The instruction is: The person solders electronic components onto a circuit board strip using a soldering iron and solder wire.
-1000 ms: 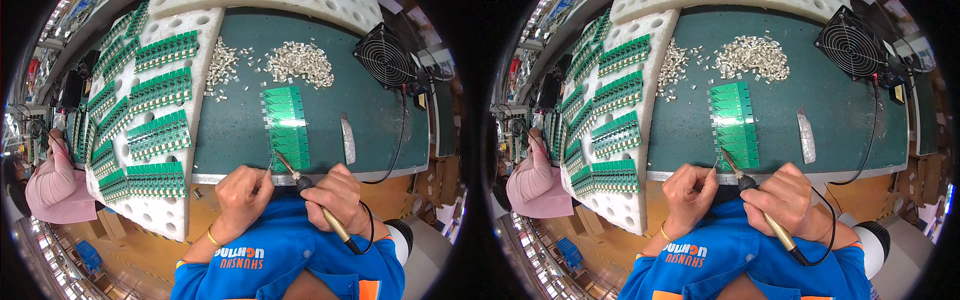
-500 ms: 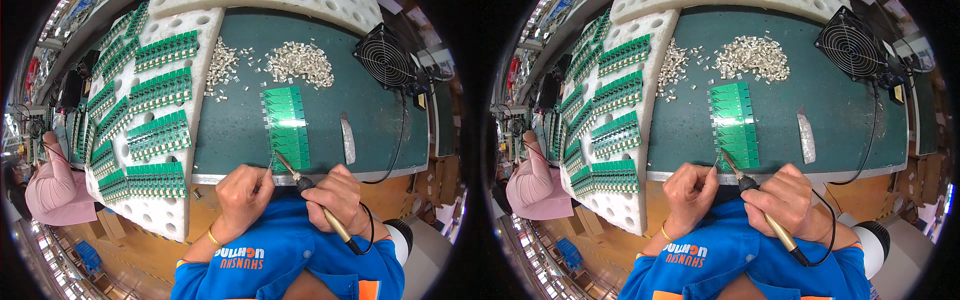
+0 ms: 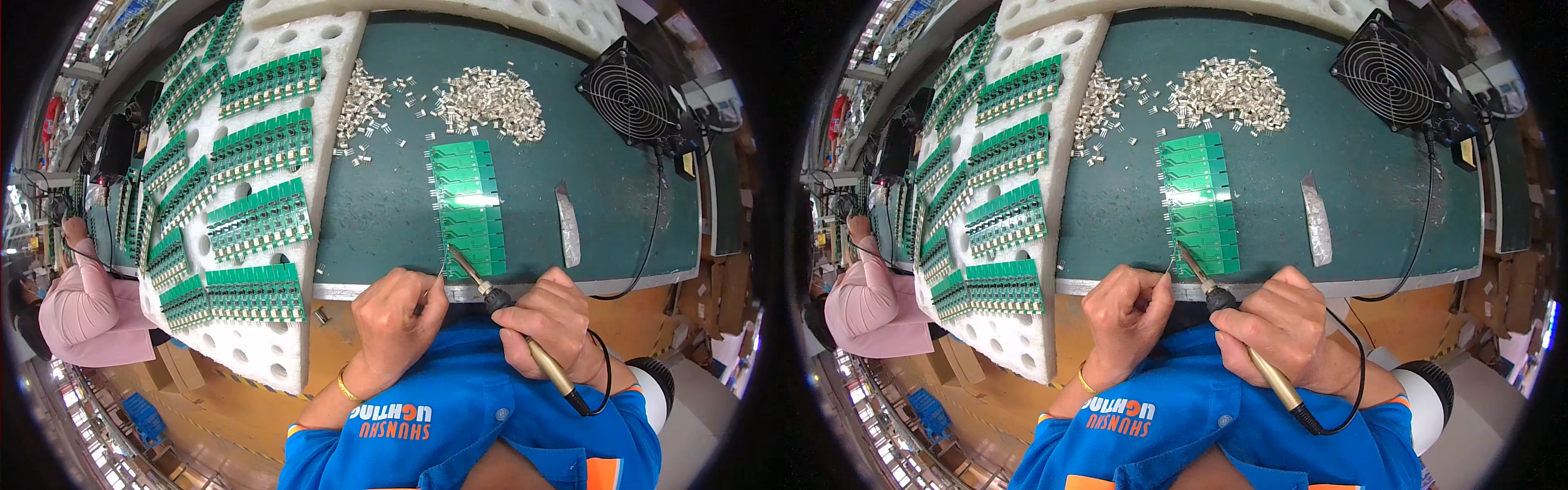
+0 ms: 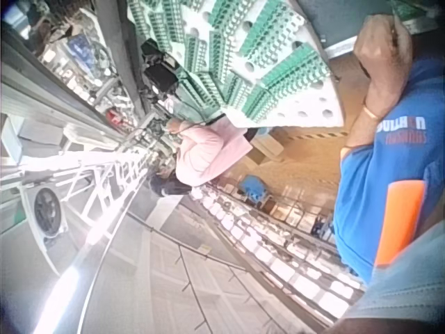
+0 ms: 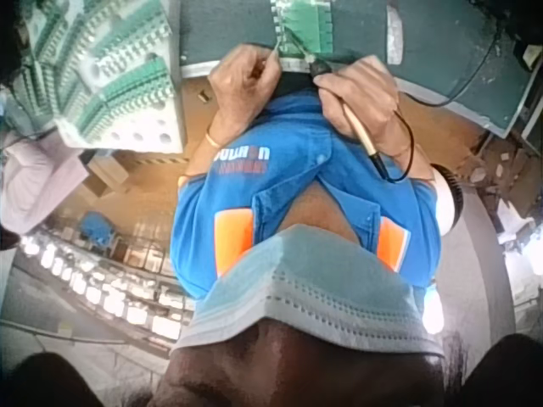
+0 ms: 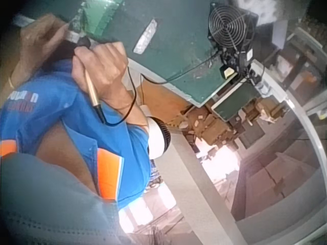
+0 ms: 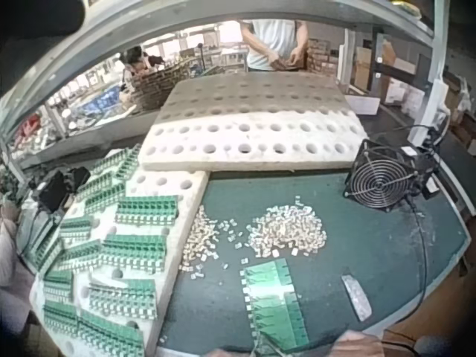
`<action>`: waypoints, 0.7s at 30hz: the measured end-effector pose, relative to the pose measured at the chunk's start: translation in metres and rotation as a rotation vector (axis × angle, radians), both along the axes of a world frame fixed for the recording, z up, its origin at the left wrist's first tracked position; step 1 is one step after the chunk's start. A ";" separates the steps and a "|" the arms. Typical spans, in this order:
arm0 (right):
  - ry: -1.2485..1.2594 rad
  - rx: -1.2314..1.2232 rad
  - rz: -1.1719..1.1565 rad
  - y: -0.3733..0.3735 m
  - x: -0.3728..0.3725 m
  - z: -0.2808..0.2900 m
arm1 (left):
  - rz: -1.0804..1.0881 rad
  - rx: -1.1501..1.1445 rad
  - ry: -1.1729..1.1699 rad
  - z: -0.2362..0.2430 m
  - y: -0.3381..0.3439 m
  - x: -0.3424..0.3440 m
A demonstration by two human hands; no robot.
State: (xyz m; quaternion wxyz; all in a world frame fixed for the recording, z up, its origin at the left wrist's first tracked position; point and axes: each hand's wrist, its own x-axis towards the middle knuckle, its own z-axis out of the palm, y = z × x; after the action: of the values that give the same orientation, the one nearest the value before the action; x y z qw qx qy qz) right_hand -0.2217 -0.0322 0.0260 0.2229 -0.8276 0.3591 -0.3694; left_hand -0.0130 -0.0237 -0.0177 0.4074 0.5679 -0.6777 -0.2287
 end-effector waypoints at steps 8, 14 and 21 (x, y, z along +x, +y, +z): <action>0.013 0.021 0.013 0.001 -0.001 0.003 | -0.003 0.024 0.019 0.001 0.001 0.000; 0.022 0.022 0.011 0.002 -0.001 0.003 | -0.019 -0.007 -0.004 0.001 0.001 0.001; 0.042 -0.008 0.023 0.003 -0.001 0.002 | -0.048 -0.025 -0.070 0.001 0.002 0.002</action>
State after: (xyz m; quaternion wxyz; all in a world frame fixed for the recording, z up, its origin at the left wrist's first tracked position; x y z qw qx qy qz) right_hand -0.2225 -0.0288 0.0282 0.2160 -0.8402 0.3528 -0.3506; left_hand -0.0111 -0.0221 -0.0166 0.3850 0.5539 -0.7077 -0.2100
